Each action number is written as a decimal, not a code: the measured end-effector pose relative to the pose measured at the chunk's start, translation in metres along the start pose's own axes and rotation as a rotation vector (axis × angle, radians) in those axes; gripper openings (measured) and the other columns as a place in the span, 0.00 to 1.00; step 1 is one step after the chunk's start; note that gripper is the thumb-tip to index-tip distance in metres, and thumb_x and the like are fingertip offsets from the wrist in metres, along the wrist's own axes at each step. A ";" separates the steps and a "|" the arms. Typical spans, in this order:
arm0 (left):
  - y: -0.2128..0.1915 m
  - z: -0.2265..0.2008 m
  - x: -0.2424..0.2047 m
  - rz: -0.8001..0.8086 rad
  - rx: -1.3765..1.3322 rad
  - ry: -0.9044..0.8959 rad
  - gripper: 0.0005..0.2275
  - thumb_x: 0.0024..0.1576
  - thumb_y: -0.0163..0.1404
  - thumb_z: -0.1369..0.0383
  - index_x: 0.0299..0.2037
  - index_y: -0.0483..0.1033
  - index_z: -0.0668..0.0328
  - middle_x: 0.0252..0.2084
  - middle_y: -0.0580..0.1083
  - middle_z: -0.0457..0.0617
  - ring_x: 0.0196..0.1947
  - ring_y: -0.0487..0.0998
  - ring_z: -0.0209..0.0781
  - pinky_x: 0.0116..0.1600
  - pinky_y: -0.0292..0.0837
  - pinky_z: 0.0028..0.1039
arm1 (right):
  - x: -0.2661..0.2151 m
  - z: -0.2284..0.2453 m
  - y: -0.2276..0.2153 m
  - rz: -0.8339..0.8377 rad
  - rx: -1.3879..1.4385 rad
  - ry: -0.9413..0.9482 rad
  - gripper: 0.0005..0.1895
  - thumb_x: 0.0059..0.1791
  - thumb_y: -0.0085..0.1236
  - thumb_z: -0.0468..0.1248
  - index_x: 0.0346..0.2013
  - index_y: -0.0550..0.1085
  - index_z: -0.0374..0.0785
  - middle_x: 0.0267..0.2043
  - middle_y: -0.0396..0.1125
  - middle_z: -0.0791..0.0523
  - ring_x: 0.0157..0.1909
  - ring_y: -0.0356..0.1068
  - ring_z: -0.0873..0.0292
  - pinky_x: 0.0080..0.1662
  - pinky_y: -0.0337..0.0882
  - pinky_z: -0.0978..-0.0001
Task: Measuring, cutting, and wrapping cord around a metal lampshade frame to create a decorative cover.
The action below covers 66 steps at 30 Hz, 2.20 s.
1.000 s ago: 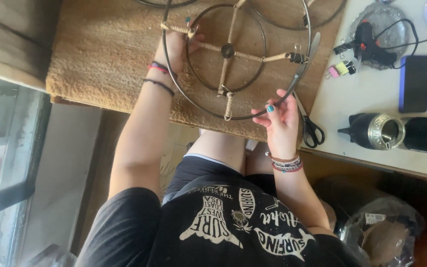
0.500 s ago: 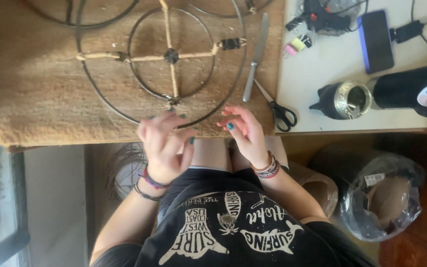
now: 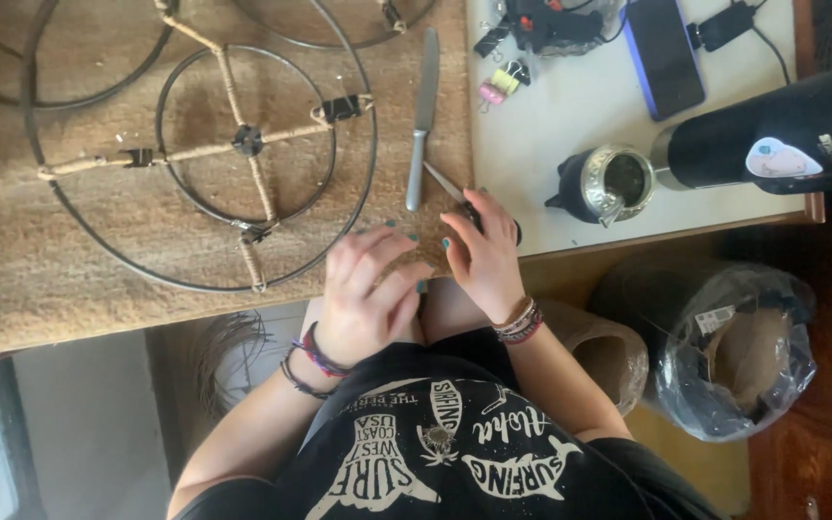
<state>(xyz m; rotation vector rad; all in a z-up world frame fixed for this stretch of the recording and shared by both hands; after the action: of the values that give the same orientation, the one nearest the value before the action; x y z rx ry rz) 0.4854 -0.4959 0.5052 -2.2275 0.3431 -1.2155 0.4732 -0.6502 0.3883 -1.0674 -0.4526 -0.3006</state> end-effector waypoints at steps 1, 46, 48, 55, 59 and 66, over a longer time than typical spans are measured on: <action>0.012 -0.001 0.005 0.002 -0.001 0.003 0.06 0.57 0.51 0.72 0.39 0.82 0.51 0.52 0.74 0.49 0.55 0.76 0.55 0.57 0.67 0.44 | -0.001 -0.003 0.001 -0.002 -0.001 0.002 0.15 0.51 0.58 0.37 0.54 0.76 0.45 0.65 0.60 0.49 0.67 0.62 0.40 0.61 0.62 0.50; 0.266 0.058 0.087 0.425 -0.782 -0.459 0.26 0.53 0.38 0.88 0.62 0.72 0.65 0.60 0.73 0.63 0.63 0.72 0.66 0.67 0.65 0.51 | -0.046 -0.048 -0.028 -0.025 0.208 -0.108 0.20 0.47 0.61 0.36 0.54 0.74 0.36 0.61 0.65 0.45 0.64 0.66 0.37 0.61 0.67 0.44; 0.169 0.033 0.083 -0.072 -0.541 -0.469 0.11 0.59 0.46 0.83 0.51 0.73 0.66 0.50 0.72 0.59 0.55 0.75 0.54 0.62 0.70 0.41 | -0.093 -0.069 -0.049 -0.173 0.458 -0.007 0.14 0.52 0.52 0.40 0.47 0.80 0.41 0.51 0.72 0.52 0.51 0.75 0.45 0.52 0.74 0.55; 0.235 -0.102 -0.047 0.264 -0.707 0.139 0.08 0.52 0.55 0.63 0.36 0.84 0.53 0.39 0.83 0.49 0.44 0.84 0.51 0.50 0.80 0.35 | -0.302 -0.236 -0.015 -0.490 0.805 0.850 0.17 0.56 0.39 0.40 0.39 0.78 0.38 0.39 0.74 0.49 0.46 0.73 0.53 0.53 0.69 0.58; 0.350 -0.179 -0.085 0.920 -0.284 0.274 0.24 0.58 0.54 0.56 0.65 0.67 0.49 0.63 0.68 0.54 0.57 0.72 0.56 0.62 0.64 0.50 | -0.432 -0.330 0.082 -1.076 1.476 1.330 0.17 0.57 0.46 0.43 0.58 0.73 0.43 0.57 0.71 0.59 0.63 0.66 0.57 0.64 0.60 0.59; 0.443 -0.183 -0.129 1.197 0.087 0.443 0.29 0.55 0.57 0.59 0.68 0.64 0.52 0.72 0.58 0.58 0.71 0.59 0.59 0.70 0.53 0.55 | -0.428 -0.422 0.187 -0.991 1.725 1.345 0.37 0.56 0.59 0.50 0.74 0.57 0.41 0.78 0.48 0.48 0.78 0.46 0.40 0.70 0.52 0.30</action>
<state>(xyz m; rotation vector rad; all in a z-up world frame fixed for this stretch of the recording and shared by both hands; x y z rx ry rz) 0.2822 -0.8561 0.2307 -1.1929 1.4795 -0.9283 0.2736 -0.9321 -0.1372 1.1780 0.1479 -1.0917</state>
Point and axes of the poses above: each hand's wrist, its own x-axis towards the middle knuckle, its own y-axis out of the palm, z = x × y, the point moved 10 cm from there along x, towards the middle knuckle
